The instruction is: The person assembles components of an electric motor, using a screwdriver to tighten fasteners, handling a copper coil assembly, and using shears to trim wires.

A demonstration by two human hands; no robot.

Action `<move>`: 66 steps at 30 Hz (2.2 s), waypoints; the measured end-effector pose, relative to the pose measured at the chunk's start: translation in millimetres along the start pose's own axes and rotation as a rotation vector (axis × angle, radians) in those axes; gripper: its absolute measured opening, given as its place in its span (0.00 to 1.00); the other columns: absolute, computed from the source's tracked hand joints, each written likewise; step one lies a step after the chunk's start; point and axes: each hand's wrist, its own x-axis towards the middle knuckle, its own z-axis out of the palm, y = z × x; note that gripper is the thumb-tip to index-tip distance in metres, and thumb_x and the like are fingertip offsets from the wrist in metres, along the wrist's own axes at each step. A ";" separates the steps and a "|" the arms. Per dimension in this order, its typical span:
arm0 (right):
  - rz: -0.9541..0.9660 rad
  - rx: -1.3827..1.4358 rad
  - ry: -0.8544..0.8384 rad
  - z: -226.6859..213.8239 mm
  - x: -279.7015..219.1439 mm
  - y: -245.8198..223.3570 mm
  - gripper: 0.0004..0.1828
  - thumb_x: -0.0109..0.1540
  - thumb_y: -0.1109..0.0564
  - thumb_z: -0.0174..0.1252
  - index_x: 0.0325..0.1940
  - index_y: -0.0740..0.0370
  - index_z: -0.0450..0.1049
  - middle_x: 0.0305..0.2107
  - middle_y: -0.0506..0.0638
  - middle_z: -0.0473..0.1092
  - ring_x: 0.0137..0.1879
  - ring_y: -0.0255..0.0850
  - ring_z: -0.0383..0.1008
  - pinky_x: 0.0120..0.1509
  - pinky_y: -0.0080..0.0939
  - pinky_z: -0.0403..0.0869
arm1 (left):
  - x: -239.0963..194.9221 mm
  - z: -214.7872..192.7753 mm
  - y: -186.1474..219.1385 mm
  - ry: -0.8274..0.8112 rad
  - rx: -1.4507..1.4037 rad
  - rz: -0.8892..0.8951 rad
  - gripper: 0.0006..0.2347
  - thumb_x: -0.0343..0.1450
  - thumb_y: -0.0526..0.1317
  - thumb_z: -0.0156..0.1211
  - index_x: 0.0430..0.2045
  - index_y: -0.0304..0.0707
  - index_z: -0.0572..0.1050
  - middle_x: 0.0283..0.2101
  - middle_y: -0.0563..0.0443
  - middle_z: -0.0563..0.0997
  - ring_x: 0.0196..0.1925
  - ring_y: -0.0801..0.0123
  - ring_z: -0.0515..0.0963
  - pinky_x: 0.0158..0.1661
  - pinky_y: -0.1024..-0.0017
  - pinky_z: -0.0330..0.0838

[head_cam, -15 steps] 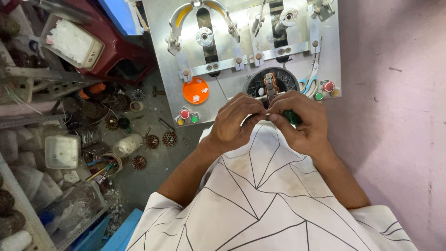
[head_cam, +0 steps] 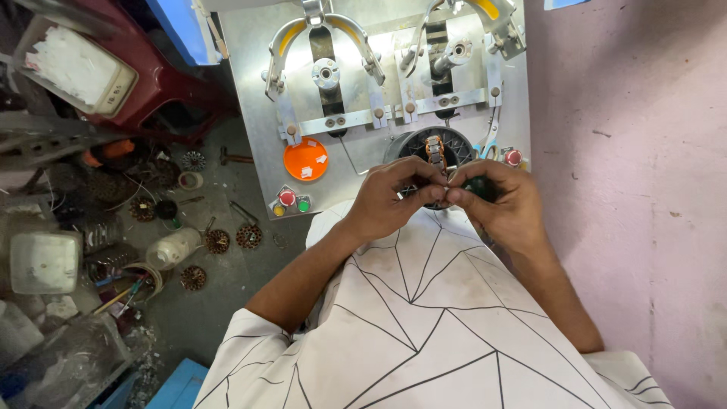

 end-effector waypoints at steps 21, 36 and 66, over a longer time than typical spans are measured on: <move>-0.670 -0.816 -0.463 106.9 83.7 -32.0 0.07 0.59 0.63 0.65 0.41 0.67 0.81 0.37 0.58 0.78 0.39 0.54 0.79 0.45 0.50 0.75 | -81.6 -42.0 5.3 -0.006 0.238 0.053 0.07 0.69 0.27 0.62 0.36 0.33 0.73 0.40 0.48 0.78 0.44 0.61 0.79 0.46 0.68 0.75; -0.438 -0.915 -0.743 224.5 213.0 83.5 0.10 0.48 0.63 0.69 0.34 0.64 0.82 0.29 0.54 0.79 0.32 0.44 0.81 0.42 0.42 0.79 | -122.3 -30.2 -37.9 0.586 0.257 -0.054 0.06 0.69 0.29 0.65 0.36 0.33 0.75 0.36 0.48 0.82 0.38 0.65 0.82 0.41 0.71 0.75; -0.471 -0.346 0.078 -0.8 8.1 27.9 0.06 0.75 0.65 0.61 0.50 0.68 0.69 0.36 0.49 0.71 0.38 0.30 0.71 0.44 0.28 0.70 | 7.7 15.5 -18.7 0.130 0.048 0.053 0.07 0.75 0.35 0.62 0.44 0.35 0.72 0.43 0.49 0.78 0.46 0.60 0.82 0.49 0.66 0.78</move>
